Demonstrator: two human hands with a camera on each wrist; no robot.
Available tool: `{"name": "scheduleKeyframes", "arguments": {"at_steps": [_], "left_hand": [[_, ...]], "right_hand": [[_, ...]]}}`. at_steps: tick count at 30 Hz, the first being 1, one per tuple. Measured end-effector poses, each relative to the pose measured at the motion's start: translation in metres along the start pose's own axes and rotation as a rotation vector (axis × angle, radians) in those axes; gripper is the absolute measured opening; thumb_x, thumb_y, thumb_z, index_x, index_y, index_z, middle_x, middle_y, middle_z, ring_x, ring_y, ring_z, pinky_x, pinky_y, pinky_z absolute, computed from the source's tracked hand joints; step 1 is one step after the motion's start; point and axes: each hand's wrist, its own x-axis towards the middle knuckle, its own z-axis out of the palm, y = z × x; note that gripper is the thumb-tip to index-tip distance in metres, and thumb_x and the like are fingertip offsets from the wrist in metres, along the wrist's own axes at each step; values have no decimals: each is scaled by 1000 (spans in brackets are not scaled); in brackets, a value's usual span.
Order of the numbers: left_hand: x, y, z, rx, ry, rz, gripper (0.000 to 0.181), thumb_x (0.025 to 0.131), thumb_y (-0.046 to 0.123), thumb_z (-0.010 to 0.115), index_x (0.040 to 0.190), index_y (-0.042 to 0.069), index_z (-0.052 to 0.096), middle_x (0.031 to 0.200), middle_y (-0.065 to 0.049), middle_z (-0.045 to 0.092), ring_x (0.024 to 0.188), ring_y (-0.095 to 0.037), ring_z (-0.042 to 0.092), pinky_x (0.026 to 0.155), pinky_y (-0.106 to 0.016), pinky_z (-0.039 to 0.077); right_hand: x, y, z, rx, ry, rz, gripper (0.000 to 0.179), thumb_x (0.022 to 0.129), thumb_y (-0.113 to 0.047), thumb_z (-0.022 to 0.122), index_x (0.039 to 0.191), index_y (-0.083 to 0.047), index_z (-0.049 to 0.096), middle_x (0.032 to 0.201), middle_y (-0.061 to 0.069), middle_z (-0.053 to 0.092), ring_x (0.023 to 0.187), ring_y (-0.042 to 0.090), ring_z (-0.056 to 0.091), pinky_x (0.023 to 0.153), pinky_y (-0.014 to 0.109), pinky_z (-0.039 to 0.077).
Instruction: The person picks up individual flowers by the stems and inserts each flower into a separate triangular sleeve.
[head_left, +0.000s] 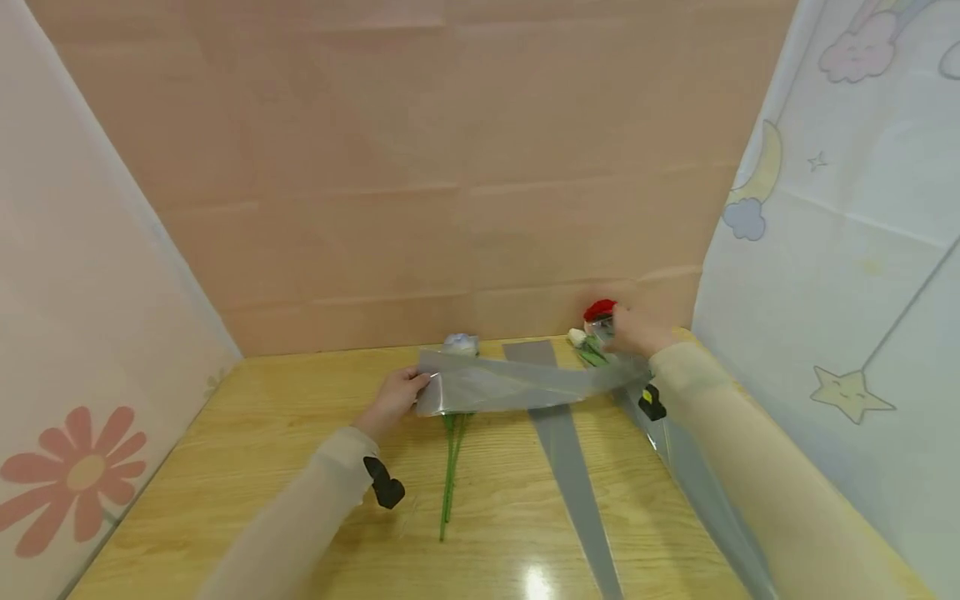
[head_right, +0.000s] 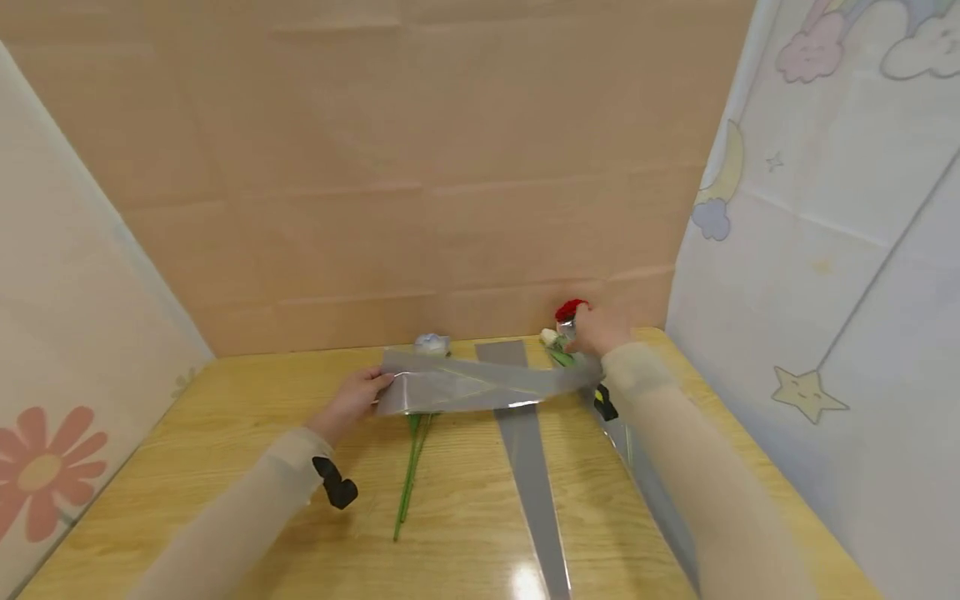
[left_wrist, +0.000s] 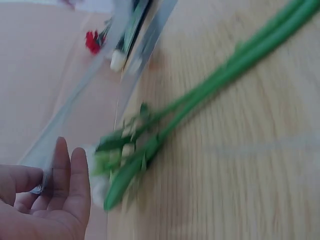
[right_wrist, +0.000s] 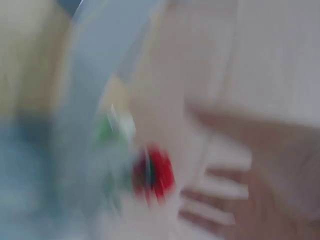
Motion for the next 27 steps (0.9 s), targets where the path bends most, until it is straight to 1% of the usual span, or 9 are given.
{"name": "scheduleKeyframes", "arguments": {"at_steps": [1,3,6,9,12,15,18,23,27], "left_hand": [[0,0,4,-9,-1,-6,42,104,14,42,142,-5,42,134,-25,52,113,-29,58,88,-41,53],[-2,1,9,-33,-2,-13,41,104,13,43,141,-5,43,131,-23,54,108,-27,60,83,-36,55],[-5,5,17,-49,11,-15,38,104,14,44,138,-2,48,125,-20,58,99,-21,63,75,-31,55],[-7,11,24,-82,5,-9,35,103,15,46,133,-2,50,120,-16,59,95,-19,62,74,-29,54],[-9,15,28,-136,6,-7,31,102,15,50,128,-3,52,115,-13,59,95,-19,62,76,-30,55],[-9,16,27,-171,21,-12,29,100,14,53,123,-3,54,112,-10,59,95,-19,61,79,-33,55],[-9,15,24,-184,38,-16,26,100,15,55,119,-3,58,105,-7,61,90,-16,62,83,-37,55],[-8,15,18,-174,47,-26,23,97,18,60,110,-1,63,93,-1,63,84,-15,61,81,-36,56],[-5,13,17,-180,42,-26,22,94,24,65,101,3,66,90,0,63,83,-15,60,81,-36,54]], "right_hand": [[3,-10,12,22,-14,-55,71,81,-34,76,131,7,48,130,29,53,117,46,51,98,62,38],[6,-35,37,88,-67,-167,99,78,-43,79,147,4,26,148,30,34,133,48,36,106,63,31],[9,-69,72,148,-102,-300,122,71,-50,83,154,-2,8,156,27,20,142,46,23,112,60,25],[13,-90,97,91,-43,-344,132,63,-53,87,155,-6,4,153,25,26,141,44,26,112,58,26],[19,-97,111,60,36,-326,130,61,-47,89,155,-8,7,147,22,35,136,41,33,110,57,29],[24,-94,116,56,95,-311,122,64,-39,90,154,-9,13,142,18,39,132,38,37,108,57,31],[26,-87,116,67,118,-325,116,65,-36,89,153,-11,18,141,17,39,131,36,37,106,58,32],[28,-79,114,61,151,-349,103,67,-33,87,148,-10,27,139,15,41,129,33,38,100,53,36],[28,-77,115,87,166,-369,95,68,-30,86,144,-8,33,138,14,42,127,33,39,100,53,36]]}}
